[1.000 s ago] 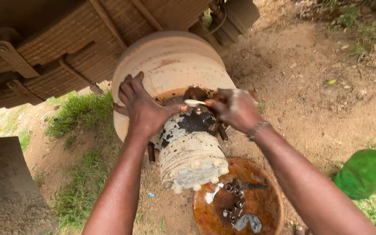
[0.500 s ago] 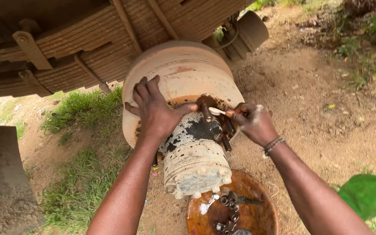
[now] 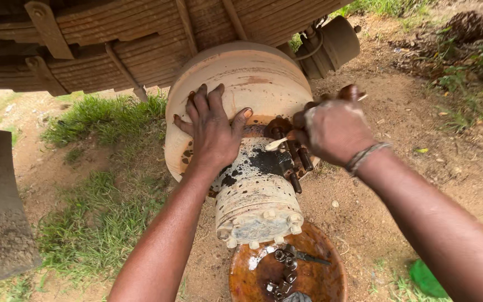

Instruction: The person cleans a truck wheel hub by wiping it with a cloth and scrubbing it with a brush dipped in a bowl of solvent.

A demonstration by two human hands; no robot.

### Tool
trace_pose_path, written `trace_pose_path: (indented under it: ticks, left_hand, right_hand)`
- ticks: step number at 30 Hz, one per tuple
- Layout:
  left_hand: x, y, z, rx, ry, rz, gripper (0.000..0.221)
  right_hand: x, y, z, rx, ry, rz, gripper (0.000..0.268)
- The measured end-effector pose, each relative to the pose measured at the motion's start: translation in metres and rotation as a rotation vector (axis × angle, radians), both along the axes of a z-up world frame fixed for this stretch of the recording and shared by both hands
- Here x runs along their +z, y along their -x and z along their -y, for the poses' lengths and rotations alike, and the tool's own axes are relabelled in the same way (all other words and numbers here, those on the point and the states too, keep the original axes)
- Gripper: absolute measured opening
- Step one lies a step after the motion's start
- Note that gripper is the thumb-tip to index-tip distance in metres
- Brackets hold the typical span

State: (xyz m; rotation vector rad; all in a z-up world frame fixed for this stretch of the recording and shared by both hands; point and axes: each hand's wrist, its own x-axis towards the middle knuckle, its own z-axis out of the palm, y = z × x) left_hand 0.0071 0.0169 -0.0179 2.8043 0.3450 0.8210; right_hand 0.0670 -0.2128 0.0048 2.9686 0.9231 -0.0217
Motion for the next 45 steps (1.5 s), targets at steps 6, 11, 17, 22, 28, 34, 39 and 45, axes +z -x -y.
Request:
trace_pose_path:
  ticks: [6, 11, 17, 22, 28, 34, 39, 45]
  left_hand:
    - [-0.004, -0.002, -0.002, 0.001, 0.013, -0.011, 0.074]
    - [-0.003, -0.001, 0.0, -0.026, -0.005, 0.014, 0.073]
    - [-0.006, 0.002, -0.004, -0.029, 0.003, 0.024, 0.073]
    - [-0.001, 0.003, -0.004, -0.043, -0.008, 0.038, 0.074]
    - [-0.003, -0.003, 0.0, -0.02, 0.023, -0.005, 0.074]
    - [0.001, 0.002, -0.002, -0.007, 0.0, -0.001, 0.074]
    - [-0.006, -0.003, -0.002, 0.006, 0.05, -0.032, 0.073]
    - [-0.005, -0.006, -0.005, 0.036, 0.059, -0.054, 0.074]
  right_hand:
    - [0.018, 0.015, -0.005, -0.097, 0.03, 0.017, 0.061]
    - [0.016, 0.019, -0.007, 0.132, 0.041, 0.35, 0.032]
    - [0.013, 0.019, -0.018, -0.021, 0.189, 0.164, 0.047]
    - [-0.001, 0.017, -0.022, -0.154, -0.025, 0.023, 0.048]
    - [-0.034, 0.006, -0.005, -0.12, -0.361, 0.04, 0.044]
    - [-0.052, 0.0, 0.001, -0.274, -0.703, -0.29, 0.031]
    - [-0.081, -0.002, 0.008, -0.356, -0.867, -0.313, 0.028]
    - [-0.082, -0.008, 0.018, -0.314, -0.533, -0.309, 0.031]
